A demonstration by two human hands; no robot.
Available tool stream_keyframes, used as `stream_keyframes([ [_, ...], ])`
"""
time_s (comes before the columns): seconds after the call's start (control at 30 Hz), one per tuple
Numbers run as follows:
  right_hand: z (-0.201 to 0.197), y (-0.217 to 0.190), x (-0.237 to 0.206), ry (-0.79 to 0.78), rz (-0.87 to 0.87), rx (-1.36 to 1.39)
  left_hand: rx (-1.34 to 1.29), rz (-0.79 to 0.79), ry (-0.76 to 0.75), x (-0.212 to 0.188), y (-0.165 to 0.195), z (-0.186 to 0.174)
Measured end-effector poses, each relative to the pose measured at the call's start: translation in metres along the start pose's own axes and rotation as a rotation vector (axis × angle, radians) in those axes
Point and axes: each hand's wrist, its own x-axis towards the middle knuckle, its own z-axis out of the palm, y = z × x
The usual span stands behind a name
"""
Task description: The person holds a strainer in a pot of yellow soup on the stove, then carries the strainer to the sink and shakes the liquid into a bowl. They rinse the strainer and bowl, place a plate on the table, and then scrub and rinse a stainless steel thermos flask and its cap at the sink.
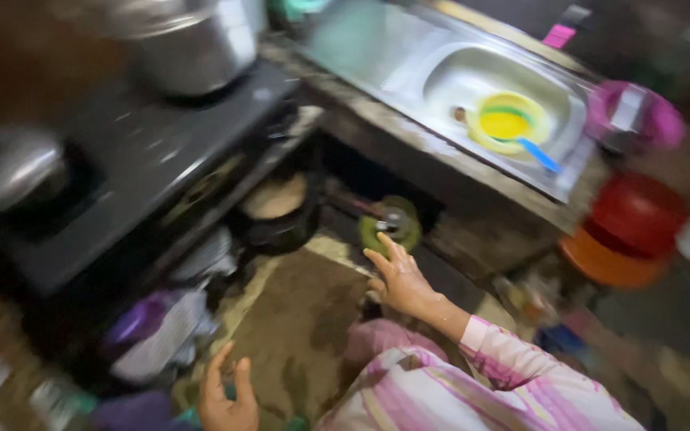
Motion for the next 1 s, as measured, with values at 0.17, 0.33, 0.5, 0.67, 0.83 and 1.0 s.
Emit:
stream_keyframes([
  [0.17,-0.027,0.075,-0.054,0.209,0.204,0.037,0.027,0.083,-0.228,0.019,0.055,0.072],
  [0.33,-0.06,0.143,-0.071,0.289,0.319,0.072,-0.031,0.211,-0.398,0.047,0.114,0.168],
  [0.5,-0.116,0.258,-0.059,0.43,0.381,-0.026,-0.096,0.317,-0.493,0.056,0.171,0.289],
  [0.67,-0.197,0.409,-0.027,0.692,0.443,-0.025,-0.157,0.371,-0.529,0.061,0.221,0.397],
  [0.83,-0.258,0.503,-0.001,0.78,0.49,0.034,-0.221,0.342,-0.588,0.062,0.25,0.479],
  [1.0,-0.25,0.565,0.063,0.475,0.629,0.198,-0.228,0.213,-0.693,0.077,0.246,0.556],
])
